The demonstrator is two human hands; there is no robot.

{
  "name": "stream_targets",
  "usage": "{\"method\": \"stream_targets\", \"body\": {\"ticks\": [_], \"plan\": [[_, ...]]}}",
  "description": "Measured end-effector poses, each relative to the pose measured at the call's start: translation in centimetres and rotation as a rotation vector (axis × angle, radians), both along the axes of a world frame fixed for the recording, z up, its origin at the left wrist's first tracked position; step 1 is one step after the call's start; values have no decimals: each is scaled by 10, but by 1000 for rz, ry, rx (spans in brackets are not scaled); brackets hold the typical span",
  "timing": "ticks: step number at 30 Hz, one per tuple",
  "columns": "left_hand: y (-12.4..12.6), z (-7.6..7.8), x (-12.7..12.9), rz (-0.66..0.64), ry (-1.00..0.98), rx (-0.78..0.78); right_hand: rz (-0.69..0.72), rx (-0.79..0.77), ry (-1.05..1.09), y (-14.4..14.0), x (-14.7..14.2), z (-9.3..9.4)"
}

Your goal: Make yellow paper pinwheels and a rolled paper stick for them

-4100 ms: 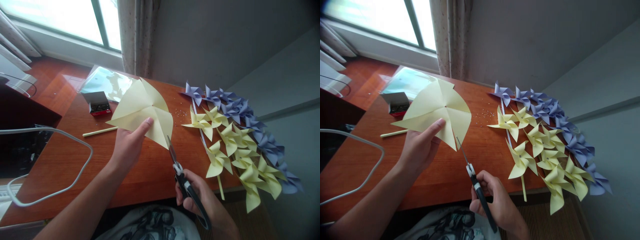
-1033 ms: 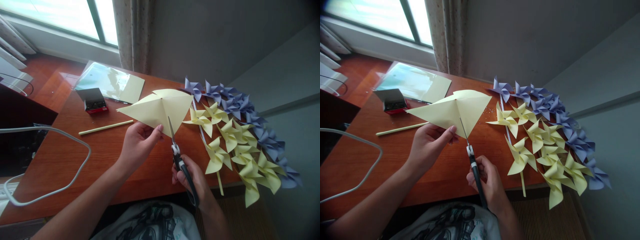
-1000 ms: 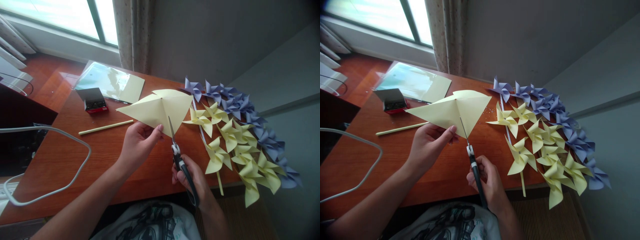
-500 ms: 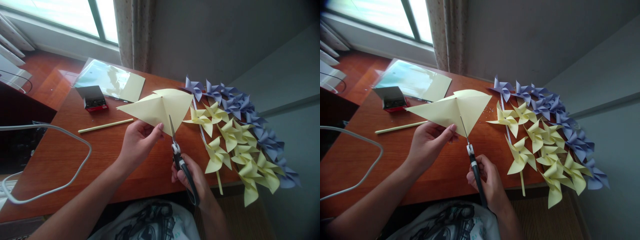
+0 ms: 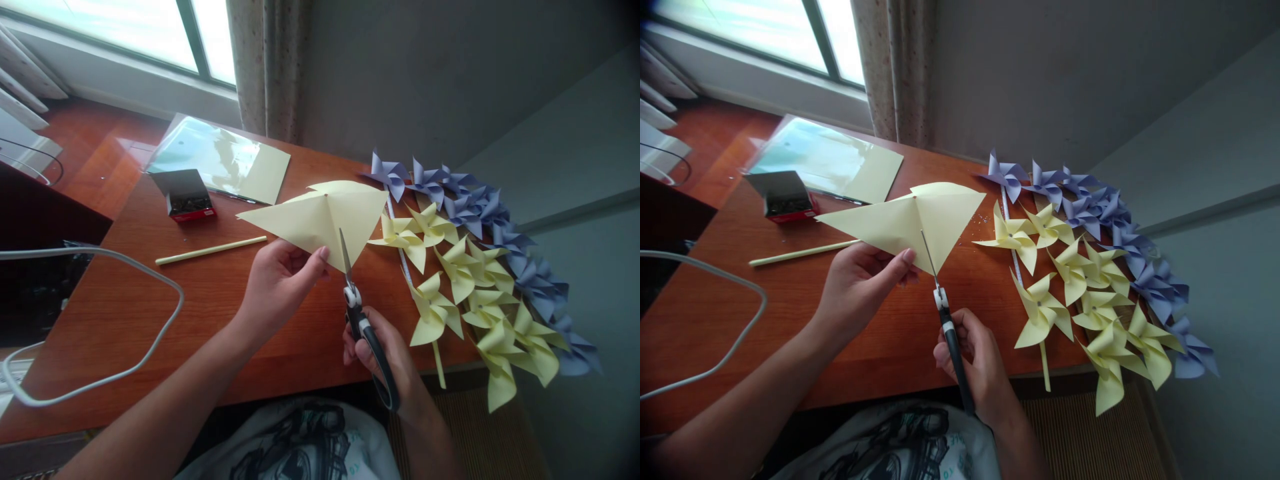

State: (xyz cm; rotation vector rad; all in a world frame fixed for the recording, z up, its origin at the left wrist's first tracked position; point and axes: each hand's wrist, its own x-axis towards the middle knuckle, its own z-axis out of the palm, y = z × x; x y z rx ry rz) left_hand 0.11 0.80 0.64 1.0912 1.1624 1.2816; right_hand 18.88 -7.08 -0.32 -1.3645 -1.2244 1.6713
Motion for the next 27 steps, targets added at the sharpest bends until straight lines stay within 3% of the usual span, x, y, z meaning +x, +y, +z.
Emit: {"method": "stream_targets", "body": {"ticks": [27], "plan": [[-1,0,0,22,-23,14,-83,-70,17,-4,-5,0]]}}
